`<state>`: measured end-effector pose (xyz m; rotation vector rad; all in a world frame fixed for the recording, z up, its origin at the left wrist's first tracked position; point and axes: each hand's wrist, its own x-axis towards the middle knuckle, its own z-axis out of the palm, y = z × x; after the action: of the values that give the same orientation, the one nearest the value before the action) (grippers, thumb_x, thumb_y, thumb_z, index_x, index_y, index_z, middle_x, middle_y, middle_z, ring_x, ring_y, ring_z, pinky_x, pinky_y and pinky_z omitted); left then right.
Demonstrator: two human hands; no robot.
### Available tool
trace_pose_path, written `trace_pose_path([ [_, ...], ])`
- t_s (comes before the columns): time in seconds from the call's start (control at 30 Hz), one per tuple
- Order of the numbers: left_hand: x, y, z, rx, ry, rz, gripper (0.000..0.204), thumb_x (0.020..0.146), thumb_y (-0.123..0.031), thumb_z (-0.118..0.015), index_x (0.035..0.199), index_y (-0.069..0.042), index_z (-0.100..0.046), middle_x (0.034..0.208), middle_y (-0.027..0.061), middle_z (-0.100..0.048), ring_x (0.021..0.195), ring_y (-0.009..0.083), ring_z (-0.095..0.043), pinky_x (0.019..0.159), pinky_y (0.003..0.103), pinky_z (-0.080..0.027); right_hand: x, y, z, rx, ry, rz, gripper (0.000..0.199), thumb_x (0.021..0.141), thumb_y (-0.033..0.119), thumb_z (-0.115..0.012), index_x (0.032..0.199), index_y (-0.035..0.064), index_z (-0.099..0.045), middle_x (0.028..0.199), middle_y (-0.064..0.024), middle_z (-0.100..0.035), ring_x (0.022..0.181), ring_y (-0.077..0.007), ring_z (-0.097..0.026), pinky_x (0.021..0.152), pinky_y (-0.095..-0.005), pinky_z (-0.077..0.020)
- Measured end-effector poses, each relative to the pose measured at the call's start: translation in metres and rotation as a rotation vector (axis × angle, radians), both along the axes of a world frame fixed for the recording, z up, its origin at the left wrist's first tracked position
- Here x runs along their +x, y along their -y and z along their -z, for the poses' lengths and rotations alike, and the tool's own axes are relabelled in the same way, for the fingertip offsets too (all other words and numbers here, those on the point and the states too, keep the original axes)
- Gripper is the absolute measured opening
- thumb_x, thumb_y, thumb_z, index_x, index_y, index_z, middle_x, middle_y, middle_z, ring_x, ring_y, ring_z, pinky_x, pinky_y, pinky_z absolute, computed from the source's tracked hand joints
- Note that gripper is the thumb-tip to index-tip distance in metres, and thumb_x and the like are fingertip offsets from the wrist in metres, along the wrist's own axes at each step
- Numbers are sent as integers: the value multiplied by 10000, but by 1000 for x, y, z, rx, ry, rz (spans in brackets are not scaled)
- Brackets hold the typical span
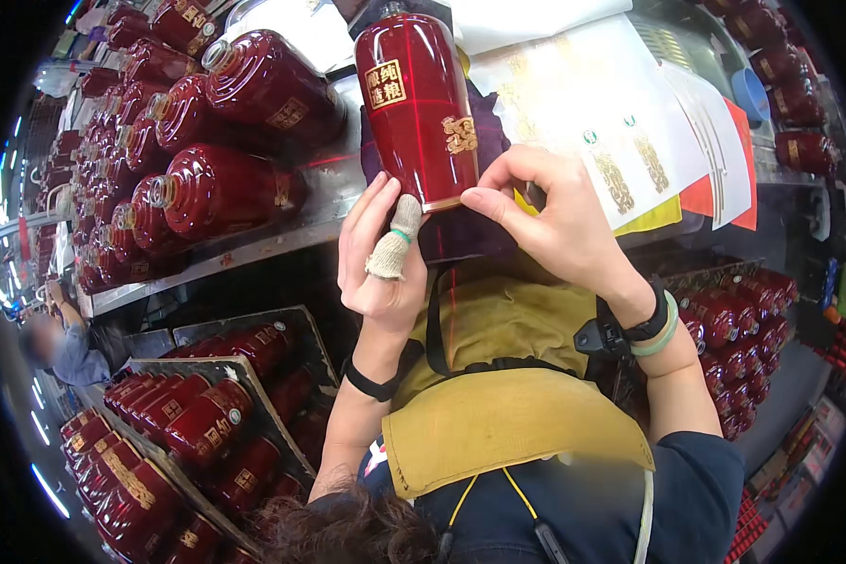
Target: Applying and smoothing gold and white labels onto red bottles in a factory setting.
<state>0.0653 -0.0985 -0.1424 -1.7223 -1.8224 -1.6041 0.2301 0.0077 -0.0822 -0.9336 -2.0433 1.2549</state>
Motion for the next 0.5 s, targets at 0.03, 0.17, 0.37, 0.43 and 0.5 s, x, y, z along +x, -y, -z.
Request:
trace_pose_path([
  [0.03,0,1,2,0,-1,1,335,852,139,-742,1182,104,-693,1199,201,-713,1091,316,-706,936,381,-588,0,0,0,0,-1,1,193,895,151,-791,870,-26,-717,723,-80,-666,602,-135,-582,570,-305,-459],
  [0.17,4,4,-4,-48,-35,-17,346,855,144,-732,1196,112,-680,1244,205,-695,1149,320,-684,957,383,-578,-1,2,-1,-8,9,4,200,896,152,-789,857,-24,-703,724,-77,-662,596,-136,-578,568,-307,-461],
  [0.37,9,-2,-11,-9,-210,-26,341,839,106,-765,1174,94,-703,1225,184,-713,1160,355,-676,984,413,-561,-1,2,3,-6,23,14,214,893,167,-792,854,-21,-696,728,-79,-661,601,-139,-581,588,-301,-477],
  [0.43,6,-3,-8,-2,-141,9,324,841,96,-773,1159,81,-713,1196,171,-728,1123,356,-692,961,415,-573,0,1,2,-5,9,14,216,892,169,-793,850,-19,-696,728,-78,-660,607,-139,-582,594,-300,-480],
  [0.5,-4,-2,-5,20,-218,12,324,838,96,-776,1155,77,-715,1183,169,-732,1081,354,-707,930,422,-587,1,-2,6,-31,-9,33,197,888,158,-791,854,-13,-700,729,-78,-664,637,-139,-589,614,-295,-483],
])
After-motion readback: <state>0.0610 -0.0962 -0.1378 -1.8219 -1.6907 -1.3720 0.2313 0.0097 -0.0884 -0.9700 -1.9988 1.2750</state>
